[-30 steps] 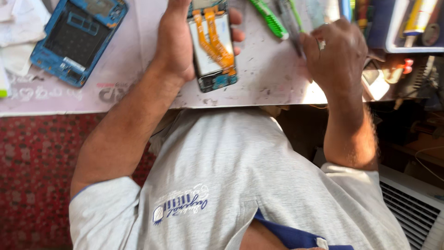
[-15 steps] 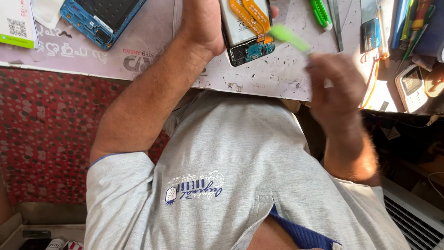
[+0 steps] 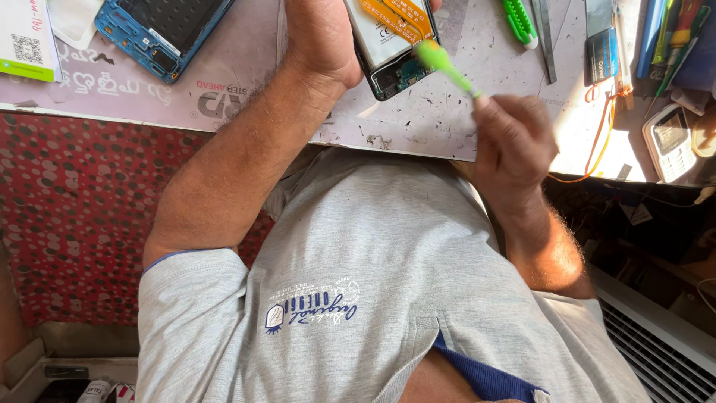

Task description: The person cleans the internal components of a disassembled smartphone using a spray bottle and a toothbrush. They then clean the phone's screen and the blue phone casing with the same tools.

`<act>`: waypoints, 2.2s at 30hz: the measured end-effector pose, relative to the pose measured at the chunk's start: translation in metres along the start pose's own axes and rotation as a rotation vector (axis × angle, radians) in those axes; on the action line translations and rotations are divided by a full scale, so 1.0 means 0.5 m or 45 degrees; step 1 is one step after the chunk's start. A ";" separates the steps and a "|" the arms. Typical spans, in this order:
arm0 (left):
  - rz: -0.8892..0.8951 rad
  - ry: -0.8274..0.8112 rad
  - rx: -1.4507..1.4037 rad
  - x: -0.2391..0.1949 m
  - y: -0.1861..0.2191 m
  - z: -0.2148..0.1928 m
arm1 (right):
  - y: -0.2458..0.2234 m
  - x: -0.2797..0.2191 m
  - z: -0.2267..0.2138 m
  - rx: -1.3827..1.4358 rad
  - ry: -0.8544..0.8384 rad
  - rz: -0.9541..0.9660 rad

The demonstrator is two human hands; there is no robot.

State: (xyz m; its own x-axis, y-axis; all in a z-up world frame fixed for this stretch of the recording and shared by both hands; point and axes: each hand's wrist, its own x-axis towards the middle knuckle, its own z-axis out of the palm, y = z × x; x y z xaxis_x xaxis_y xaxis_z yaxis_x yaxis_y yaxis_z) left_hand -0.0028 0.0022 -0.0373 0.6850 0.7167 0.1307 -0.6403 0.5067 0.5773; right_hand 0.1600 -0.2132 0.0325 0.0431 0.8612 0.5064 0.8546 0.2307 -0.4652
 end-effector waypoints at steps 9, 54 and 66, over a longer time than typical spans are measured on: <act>0.006 -0.060 -0.003 0.004 0.021 0.019 | 0.002 0.000 -0.006 -0.040 -0.007 -0.011; -0.155 -0.027 -0.072 -0.001 0.011 0.029 | 0.008 0.042 -0.063 0.022 0.001 0.062; -0.092 -0.100 -0.013 0.005 0.038 0.061 | 0.019 0.108 -0.013 -0.044 -0.049 -0.093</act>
State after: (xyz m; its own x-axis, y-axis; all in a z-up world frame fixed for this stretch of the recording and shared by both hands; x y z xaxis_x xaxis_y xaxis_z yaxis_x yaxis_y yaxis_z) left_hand -0.0024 -0.0010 -0.0013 0.7545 0.6384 0.1520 -0.5913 0.5608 0.5796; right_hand 0.1738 -0.1676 0.0600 -0.0392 0.8598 0.5091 0.8722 0.2780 -0.4025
